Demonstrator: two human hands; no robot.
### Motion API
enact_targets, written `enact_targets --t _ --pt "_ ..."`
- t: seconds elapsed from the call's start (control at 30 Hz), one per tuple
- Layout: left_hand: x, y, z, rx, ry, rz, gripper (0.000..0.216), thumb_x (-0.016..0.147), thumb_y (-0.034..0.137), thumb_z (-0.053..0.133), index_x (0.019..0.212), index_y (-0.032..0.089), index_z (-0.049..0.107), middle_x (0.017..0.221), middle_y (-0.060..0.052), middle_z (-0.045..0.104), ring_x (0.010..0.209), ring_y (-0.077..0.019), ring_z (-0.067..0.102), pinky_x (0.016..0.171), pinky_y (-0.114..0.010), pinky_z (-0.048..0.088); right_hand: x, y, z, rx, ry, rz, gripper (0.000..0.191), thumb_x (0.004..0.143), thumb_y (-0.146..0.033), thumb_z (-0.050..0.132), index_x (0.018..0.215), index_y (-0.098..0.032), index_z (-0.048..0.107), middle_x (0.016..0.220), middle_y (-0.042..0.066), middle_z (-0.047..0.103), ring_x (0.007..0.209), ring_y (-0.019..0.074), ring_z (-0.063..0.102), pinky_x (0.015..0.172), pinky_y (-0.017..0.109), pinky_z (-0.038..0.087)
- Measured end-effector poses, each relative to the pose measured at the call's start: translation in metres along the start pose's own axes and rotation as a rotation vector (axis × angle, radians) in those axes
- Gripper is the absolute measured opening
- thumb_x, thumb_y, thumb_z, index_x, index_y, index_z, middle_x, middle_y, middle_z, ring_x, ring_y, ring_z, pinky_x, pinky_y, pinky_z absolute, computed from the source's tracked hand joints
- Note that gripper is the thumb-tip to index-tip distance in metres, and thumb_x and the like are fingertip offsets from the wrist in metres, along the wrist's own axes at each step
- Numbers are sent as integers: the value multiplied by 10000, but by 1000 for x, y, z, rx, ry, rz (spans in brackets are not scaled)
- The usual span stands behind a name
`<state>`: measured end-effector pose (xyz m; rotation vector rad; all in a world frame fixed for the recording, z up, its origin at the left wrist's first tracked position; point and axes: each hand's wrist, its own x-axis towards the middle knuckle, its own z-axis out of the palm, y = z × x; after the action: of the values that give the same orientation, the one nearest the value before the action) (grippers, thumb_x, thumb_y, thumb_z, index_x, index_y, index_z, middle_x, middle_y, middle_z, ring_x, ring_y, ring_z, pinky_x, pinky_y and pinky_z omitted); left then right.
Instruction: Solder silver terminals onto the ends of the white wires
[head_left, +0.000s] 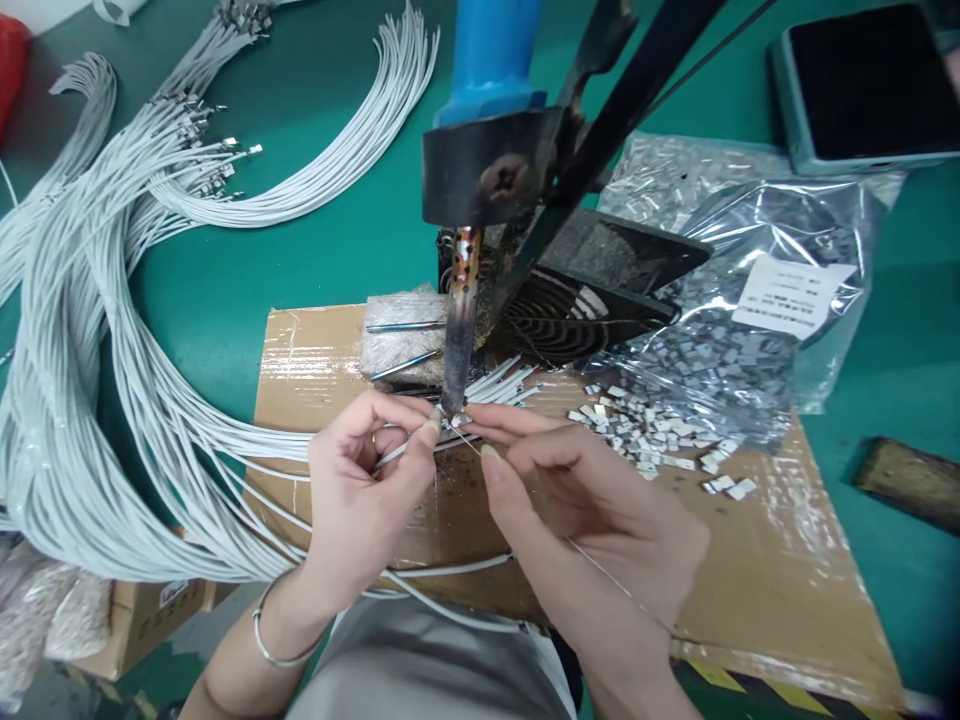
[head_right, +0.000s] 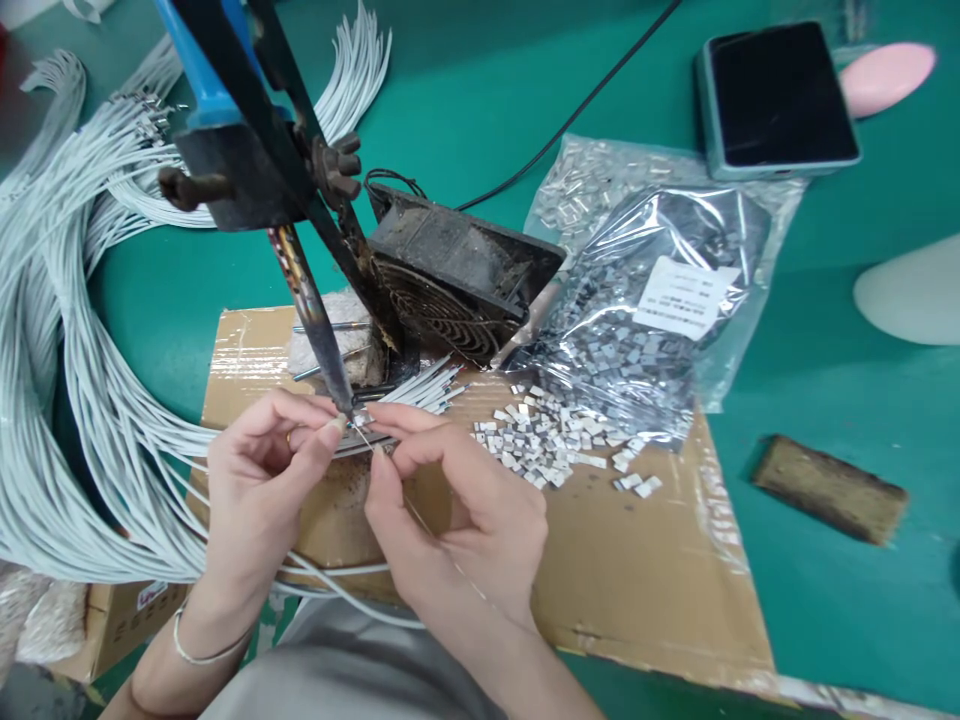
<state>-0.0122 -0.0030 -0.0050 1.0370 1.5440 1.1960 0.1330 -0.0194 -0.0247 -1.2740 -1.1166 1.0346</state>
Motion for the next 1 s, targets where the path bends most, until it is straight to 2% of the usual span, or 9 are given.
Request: enact_targets --t 0.23,0.4,0.5,0.7,1.0 --pt "1 4 5 -16 32 -14 171 801 157 876 715 173 729 860 -49 803 502 -58 474 442 -188 333 1 1 0 6 7 0 198 960 -125 757 816 -244 692 1131 52 866 1036 223 846 988 350 680" --pt "0 0 1 -20 -16 -12 151 895 178 830 762 185 758 905 -48 813 526 -65 515 471 -190 381 1 3 -1 17 -7 -10 204 941 -94 766 832 -249 690 1123 33 865 1044 207 842 986 325 668" --pt "0 0 1 -19 -14 -17 147 891 179 833 763 186 761 906 -52 810 530 -74 538 477 -198 403 1 2 -2 12 -7 -7 206 956 -109 756 823 -248 684 1118 39 865 1046 211 841 976 330 669" --pt "1 4 5 -25 26 4 157 834 157 850 724 185 741 853 -41 799 508 -68 494 446 -200 339 0 -1 -1 -11 10 12 203 947 -118 761 813 -254 691 1136 31 865 1015 204 842 984 334 662" --pt "0 0 1 -24 -14 17 156 886 158 834 753 185 757 883 -45 805 500 -63 471 447 -207 339 0 0 0 8 18 13 197 944 -113 768 818 -252 704 1121 31 864 1013 196 840 941 306 668"
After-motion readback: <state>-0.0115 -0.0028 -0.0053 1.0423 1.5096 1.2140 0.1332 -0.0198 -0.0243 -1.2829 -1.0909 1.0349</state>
